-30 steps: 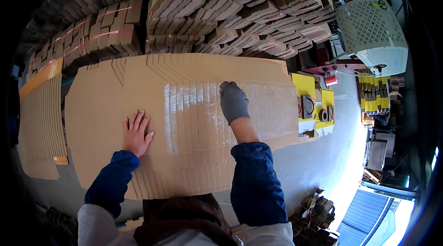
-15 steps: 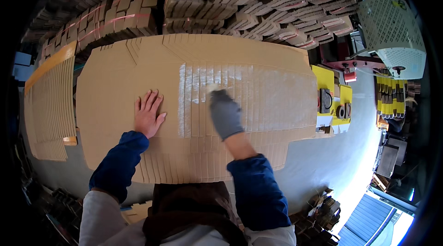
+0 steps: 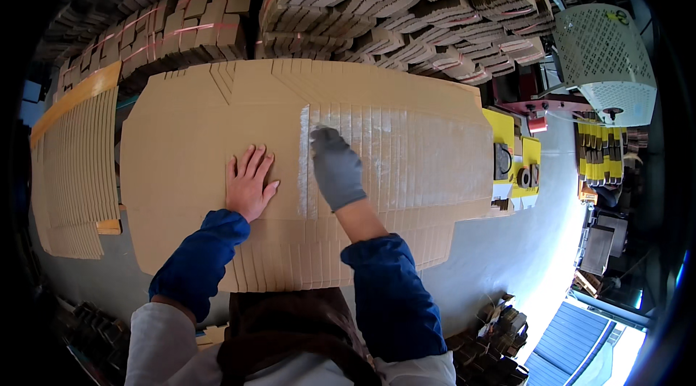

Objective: The person applies white adhesive to a large corrugated cardboard sheet using a brush. They repeatedly dip the brush into a small container and spread the glue across the surface in linear strokes.

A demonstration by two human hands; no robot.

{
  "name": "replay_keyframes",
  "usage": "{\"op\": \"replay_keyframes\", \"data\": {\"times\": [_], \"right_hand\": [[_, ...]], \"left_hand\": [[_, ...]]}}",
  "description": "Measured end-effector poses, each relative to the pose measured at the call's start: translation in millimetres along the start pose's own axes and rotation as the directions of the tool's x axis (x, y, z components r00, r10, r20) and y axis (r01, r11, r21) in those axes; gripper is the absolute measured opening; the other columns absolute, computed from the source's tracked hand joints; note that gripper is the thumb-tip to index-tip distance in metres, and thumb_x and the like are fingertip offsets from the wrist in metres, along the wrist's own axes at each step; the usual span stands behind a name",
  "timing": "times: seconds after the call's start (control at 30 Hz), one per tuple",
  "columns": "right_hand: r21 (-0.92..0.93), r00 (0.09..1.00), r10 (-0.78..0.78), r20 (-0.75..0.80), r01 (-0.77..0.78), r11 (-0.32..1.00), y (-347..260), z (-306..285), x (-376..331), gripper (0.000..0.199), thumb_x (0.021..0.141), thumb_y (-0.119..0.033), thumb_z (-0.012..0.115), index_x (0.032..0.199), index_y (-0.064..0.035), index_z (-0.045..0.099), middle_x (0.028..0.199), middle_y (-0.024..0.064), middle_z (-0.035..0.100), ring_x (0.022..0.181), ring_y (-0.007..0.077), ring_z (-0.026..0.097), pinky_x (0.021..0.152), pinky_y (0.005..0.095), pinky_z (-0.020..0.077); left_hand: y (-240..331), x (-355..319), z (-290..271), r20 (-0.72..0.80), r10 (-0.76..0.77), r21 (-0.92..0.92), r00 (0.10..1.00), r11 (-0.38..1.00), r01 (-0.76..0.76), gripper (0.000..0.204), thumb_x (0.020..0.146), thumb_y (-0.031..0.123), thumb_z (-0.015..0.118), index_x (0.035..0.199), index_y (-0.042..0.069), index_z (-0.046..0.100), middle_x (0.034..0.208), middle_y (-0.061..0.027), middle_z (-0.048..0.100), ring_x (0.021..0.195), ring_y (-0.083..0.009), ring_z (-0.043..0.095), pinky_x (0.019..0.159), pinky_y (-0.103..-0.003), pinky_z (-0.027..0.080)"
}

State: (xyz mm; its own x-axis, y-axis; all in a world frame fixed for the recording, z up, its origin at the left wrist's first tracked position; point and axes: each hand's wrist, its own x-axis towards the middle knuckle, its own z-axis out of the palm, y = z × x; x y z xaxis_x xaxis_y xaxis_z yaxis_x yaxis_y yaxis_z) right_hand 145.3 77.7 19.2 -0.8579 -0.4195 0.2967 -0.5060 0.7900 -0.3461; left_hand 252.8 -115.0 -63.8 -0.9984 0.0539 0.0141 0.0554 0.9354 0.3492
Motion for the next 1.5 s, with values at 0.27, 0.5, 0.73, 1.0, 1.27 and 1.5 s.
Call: {"op": "replay_keyframes", "data": {"times": [0.27,0.5,0.73,1.0,1.27,1.5], "right_hand": [[0.111,0.941,0.338,0.014,-0.337,0.935,49.4,-20.6,-32.4,0.022,0.091,-0.010,0.054,0.110,-0.0107,0.065,0.105,0.0150,0.067,0.079,0.0351,0.068,0.066,0.0454,0.0567],[-0.174,0.863,0.478,0.164,-0.452,0.875,34.9,-30.4,-44.3,0.019,0.090,-0.014,0.058,0.107,-0.0086,0.065,0.107,0.0139,0.067,0.083,0.0322,0.069,0.071,0.0427,0.0576],[-0.090,0.958,0.284,0.044,-0.279,0.956,43.1,-9.2,-39.7,0.021,0.088,-0.013,0.059,0.107,-0.0073,0.064,0.103,0.0147,0.067,0.081,0.0329,0.068,0.069,0.0425,0.0568],[-0.153,0.935,0.316,0.158,-0.293,0.944,26.6,-15.2,-92.0,0.016,0.089,-0.010,0.054,0.103,-0.0091,0.061,0.098,0.0120,0.066,0.078,0.0286,0.068,0.064,0.0414,0.0574],[0.065,0.941,0.325,0.090,-0.331,0.941,9.7,-31.8,-114.8,0.019,0.088,-0.008,0.054,0.103,-0.0079,0.065,0.095,0.0128,0.065,0.075,0.0332,0.068,0.063,0.0448,0.0561],[0.162,0.913,0.381,0.142,-0.401,0.901,-2.7,-45.1,-126.5,0.016,0.090,-0.016,0.060,0.104,-0.0093,0.064,0.104,0.0128,0.067,0.082,0.0344,0.068,0.072,0.0444,0.0551]], "left_hand": [[-2.1,1.2,-5.3,0.034,-0.018,-0.012,0.999,1.000,0.019,0.057,0.089,0.040,0.061,0.138,0.014,0.047,0.152,-0.0051,0.036,0.142,-0.0267,0.029,0.114,-0.058,0.021],[-0.1,-0.8,-4.1,0.008,0.001,-0.008,1.000,1.000,-0.001,0.058,0.089,0.039,0.061,0.140,0.015,0.046,0.152,-0.0052,0.037,0.143,-0.0272,0.029,0.114,-0.058,0.021],[5.9,7.9,-3.5,0.028,0.018,-0.019,0.999,1.000,-0.017,0.058,0.090,0.036,0.059,0.142,0.013,0.045,0.153,-0.0070,0.035,0.143,-0.0289,0.027,0.114,-0.058,0.019],[5.0,3.4,-2.6,0.045,0.012,-0.015,0.999,1.000,-0.011,0.059,0.091,0.036,0.058,0.143,0.013,0.043,0.154,-0.0081,0.034,0.143,-0.0300,0.027,0.115,-0.058,0.017],[4.9,4.9,-1.9,0.043,0.019,-0.010,0.999,1.000,-0.019,0.058,0.092,0.037,0.058,0.143,0.012,0.043,0.154,-0.0081,0.034,0.144,-0.0301,0.026,0.115,-0.058,0.017],[3.5,6.2,5.1,-0.004,0.032,0.019,0.999,0.999,-0.032,0.056,0.092,0.037,0.058,0.141,0.014,0.045,0.152,-0.0068,0.037,0.143,-0.0285,0.028,0.113,-0.059,0.020]]}}
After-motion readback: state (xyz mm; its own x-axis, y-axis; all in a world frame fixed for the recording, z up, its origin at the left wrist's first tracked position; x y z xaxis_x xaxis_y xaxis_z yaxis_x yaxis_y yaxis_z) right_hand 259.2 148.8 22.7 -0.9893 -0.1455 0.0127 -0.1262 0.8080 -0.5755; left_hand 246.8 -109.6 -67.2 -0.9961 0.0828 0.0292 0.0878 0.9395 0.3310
